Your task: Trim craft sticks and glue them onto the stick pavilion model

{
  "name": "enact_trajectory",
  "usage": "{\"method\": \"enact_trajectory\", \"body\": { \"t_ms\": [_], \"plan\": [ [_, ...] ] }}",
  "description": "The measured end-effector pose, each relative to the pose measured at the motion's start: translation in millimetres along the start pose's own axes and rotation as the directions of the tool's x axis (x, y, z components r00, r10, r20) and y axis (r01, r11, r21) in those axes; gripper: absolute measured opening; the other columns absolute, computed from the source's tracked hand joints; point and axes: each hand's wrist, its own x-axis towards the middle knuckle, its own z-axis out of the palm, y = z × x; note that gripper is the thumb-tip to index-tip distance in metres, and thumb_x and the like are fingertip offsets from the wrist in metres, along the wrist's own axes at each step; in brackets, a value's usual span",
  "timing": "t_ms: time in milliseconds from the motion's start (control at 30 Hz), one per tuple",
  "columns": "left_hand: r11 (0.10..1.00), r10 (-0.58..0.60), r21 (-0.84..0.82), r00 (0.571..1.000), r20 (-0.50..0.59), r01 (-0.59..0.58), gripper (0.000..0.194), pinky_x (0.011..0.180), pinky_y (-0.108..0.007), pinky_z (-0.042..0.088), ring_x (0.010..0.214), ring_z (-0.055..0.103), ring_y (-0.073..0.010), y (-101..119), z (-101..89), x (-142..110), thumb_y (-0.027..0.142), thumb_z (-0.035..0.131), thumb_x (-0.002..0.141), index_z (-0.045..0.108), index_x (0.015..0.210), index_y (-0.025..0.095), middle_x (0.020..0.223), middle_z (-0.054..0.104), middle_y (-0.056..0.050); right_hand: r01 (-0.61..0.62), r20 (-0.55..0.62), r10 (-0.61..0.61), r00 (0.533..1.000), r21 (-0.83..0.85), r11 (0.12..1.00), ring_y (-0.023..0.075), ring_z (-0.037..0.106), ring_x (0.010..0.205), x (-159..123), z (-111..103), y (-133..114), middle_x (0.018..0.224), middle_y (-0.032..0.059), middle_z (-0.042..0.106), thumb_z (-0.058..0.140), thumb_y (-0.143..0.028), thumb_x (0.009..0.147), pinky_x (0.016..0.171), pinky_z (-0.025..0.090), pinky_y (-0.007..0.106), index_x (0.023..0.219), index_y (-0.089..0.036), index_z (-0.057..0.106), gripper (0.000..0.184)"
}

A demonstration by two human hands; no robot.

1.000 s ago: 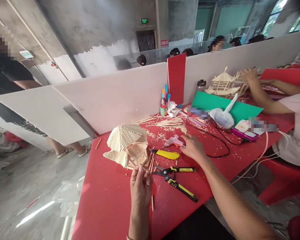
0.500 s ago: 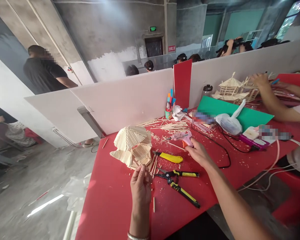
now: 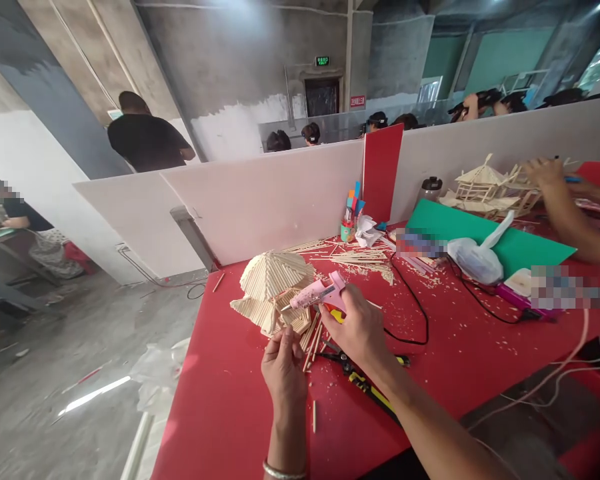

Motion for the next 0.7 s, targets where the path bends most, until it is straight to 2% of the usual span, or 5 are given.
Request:
{"method": "enact_trajectory", "body": {
  "t_ms": [200,400,700],
  "plan": [
    [1.000,0.019,0.004,1.000,-0.001,-0.019,0.040,0.039,-0.017,0.029,0.041,0.039,-0.0030,-2,-5.0,2,0.039,0.093,0.049,0.066,0.063,0.013,0.057,0.061,0.001,0.068,0.008,-0.068,0.998,-0.037,0.997,0.0219,0.063,0.078,3,6,-2,0.088,0.0071,0.062,0.056,-0.029,0.090,0.061,0.046,0.030,0.112,-0.017,0.058,0.025],
    [1.000,0.001,0.018,1.000,-0.009,-0.001,0.041,0.040,-0.017,0.032,0.042,0.040,-0.0032,-1,-6.7,1,0.041,0.093,0.047,0.069,0.065,0.013,0.058,0.062,-0.001,0.103,0.022,-0.102,0.995,-0.070,0.992,0.0213,0.063,0.078,3,13,-6,0.090,0.0066,0.062,0.054,-0.021,0.090,0.062,0.045,0.030,0.119,-0.017,0.056,0.030],
    [1.000,0.021,0.019,1.000,-0.012,-0.020,0.040,0.039,-0.018,0.032,0.041,0.041,-0.0038,-4,-8.0,4,0.041,0.093,0.048,0.070,0.066,0.013,0.058,0.063,-0.001,0.113,0.030,-0.111,0.993,-0.067,0.991,0.0207,0.062,0.079,2,17,-5,0.093,0.0065,0.062,0.052,-0.019,0.089,0.064,0.044,0.030,0.121,-0.017,0.055,0.032]
  ]
}}
